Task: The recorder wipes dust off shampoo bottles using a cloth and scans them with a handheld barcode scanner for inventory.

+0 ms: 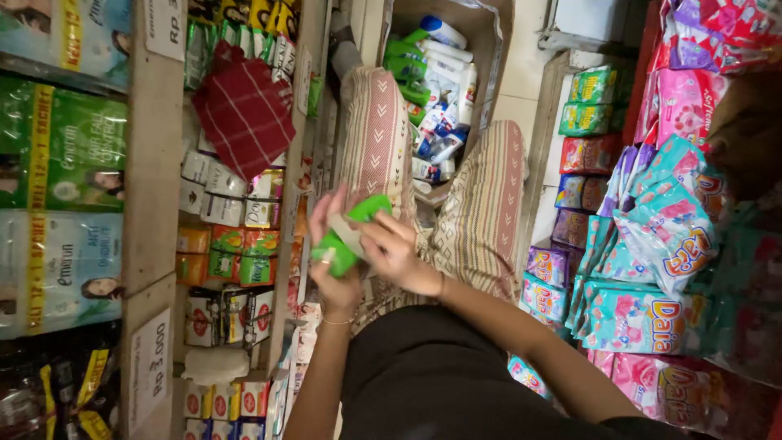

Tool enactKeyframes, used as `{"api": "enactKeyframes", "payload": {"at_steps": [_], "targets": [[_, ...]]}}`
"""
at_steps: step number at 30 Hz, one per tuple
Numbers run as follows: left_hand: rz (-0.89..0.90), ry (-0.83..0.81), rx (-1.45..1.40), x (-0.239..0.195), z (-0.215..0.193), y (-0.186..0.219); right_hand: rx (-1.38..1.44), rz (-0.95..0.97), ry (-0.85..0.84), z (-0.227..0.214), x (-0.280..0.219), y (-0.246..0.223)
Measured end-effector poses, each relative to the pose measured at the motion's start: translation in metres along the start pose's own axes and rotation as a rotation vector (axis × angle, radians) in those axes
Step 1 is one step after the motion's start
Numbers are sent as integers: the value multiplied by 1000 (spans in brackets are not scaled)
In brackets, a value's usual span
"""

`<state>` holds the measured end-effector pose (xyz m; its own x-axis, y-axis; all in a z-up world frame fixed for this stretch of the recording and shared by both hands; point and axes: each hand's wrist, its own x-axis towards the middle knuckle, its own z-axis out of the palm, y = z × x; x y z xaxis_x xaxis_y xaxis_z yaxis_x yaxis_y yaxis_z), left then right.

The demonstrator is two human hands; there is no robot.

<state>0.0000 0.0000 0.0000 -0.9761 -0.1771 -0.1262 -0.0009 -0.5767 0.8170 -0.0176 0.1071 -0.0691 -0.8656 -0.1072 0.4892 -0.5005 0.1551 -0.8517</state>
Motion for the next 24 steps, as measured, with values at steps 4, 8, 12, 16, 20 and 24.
{"api": "enactKeyframes", "payload": {"at_steps": [4, 8, 12, 16, 20, 24], "targets": [[27, 188, 40, -4, -33, -16, -172, -83, -4, 2, 21, 7], [19, 255, 79, 0, -27, -9, -328, 73, -5, -1, 6, 40], [316, 110, 435, -5, -30, -24, -400, 237, 30, -14, 22, 31], [313, 186, 545, -14, -35, -33, -365, 251, 6, -20, 24, 39], [270, 368, 193, -7, -28, -14, -275, 554, 69, -33, 20, 64], [344, 430, 58, 2, -5, 5, 494, 880, 239, -51, 24, 50]]}}
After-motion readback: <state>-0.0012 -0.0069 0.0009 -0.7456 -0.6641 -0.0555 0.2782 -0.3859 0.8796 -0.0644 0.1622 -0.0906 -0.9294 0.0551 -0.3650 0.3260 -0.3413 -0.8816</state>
